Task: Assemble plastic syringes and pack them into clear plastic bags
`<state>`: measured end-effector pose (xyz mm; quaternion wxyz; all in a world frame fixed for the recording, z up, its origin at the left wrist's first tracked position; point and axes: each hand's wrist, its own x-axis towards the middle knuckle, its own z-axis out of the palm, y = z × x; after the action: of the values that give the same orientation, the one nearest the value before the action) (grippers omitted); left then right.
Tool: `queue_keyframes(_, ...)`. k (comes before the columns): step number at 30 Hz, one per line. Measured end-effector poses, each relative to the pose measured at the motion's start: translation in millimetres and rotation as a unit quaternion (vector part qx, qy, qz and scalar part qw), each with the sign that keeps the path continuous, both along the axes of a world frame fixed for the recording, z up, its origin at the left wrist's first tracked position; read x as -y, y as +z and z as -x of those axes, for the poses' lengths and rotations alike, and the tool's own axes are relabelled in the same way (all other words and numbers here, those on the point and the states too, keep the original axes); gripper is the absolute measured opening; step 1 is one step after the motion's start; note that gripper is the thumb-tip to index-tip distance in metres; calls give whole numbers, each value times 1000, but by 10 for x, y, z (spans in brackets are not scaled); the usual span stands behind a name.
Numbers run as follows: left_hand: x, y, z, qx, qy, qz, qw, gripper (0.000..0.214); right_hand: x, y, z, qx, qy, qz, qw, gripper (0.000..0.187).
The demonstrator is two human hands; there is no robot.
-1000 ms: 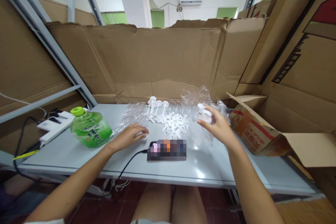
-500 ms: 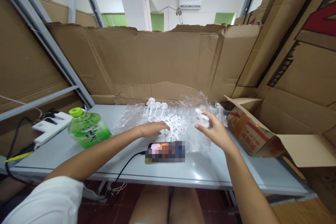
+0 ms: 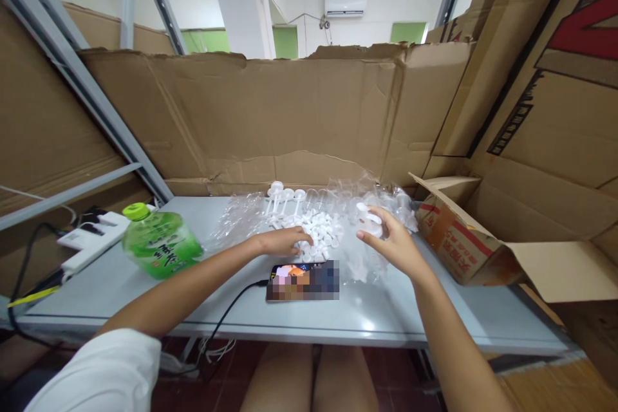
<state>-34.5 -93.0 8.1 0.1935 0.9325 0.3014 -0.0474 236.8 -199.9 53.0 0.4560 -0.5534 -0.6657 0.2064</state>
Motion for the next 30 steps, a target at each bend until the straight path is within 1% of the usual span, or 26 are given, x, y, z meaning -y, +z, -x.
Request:
queue_keyframes(5, 54, -24, -73, -15, 15, -21, 1000, 30, -23, -59, -26, 12, 2, -10, 1000, 52)
queue_keyframes(12, 113, -39, -72, 6, 55, -44, 998, 33, -31, -84, -3, 9, 14, -1, 1000, 49)
queue_keyframes(16, 130, -14, -24, 34, 73, -53, 995, 31, -32, -65, 11, 16, 14, 3, 1000, 51)
queue_keyframes(18, 136, 33, 13, 43, 77, -54, 995, 29, -25, -38, 8, 26, 10, 9, 1000, 51)
queue_keyframes(20, 145, 130, 62, 80, 84, -38, 992, 26, -10, 7, 2, 43, 6, 18, 999, 51)
queue_keyframes(22, 167, 290, 123, 167, 107, -4, 980, 25, 11, 62, -4, 66, 10, 21, 998, 50)
queue_keyframes(24, 214, 505, 185, 282, 141, 27, 948, 25, 31, 117, -5, 91, 23, 16, 995, 50)
queue_keyframes(26, 290, 741, 226, 394, 151, 31, 906, 26, 49, 159, 3, 106, 42, 7, 993, 50)
queue_keyframes(28, 381, 952, 228, 492, 127, 34, 861, 25, 61, 186, 26, 114, 58, 3, 992, 50)
queue_keyframes(29, 424, 1037, 211, 516, 110, 33, 849, 25, 66, 194, 44, 118, 64, 2, 991, 51)
queue_keyframes(30, 461, 1106, 183, 525, 94, 36, 845, 25, 70, 199, 65, 122, 70, 1, 990, 51)
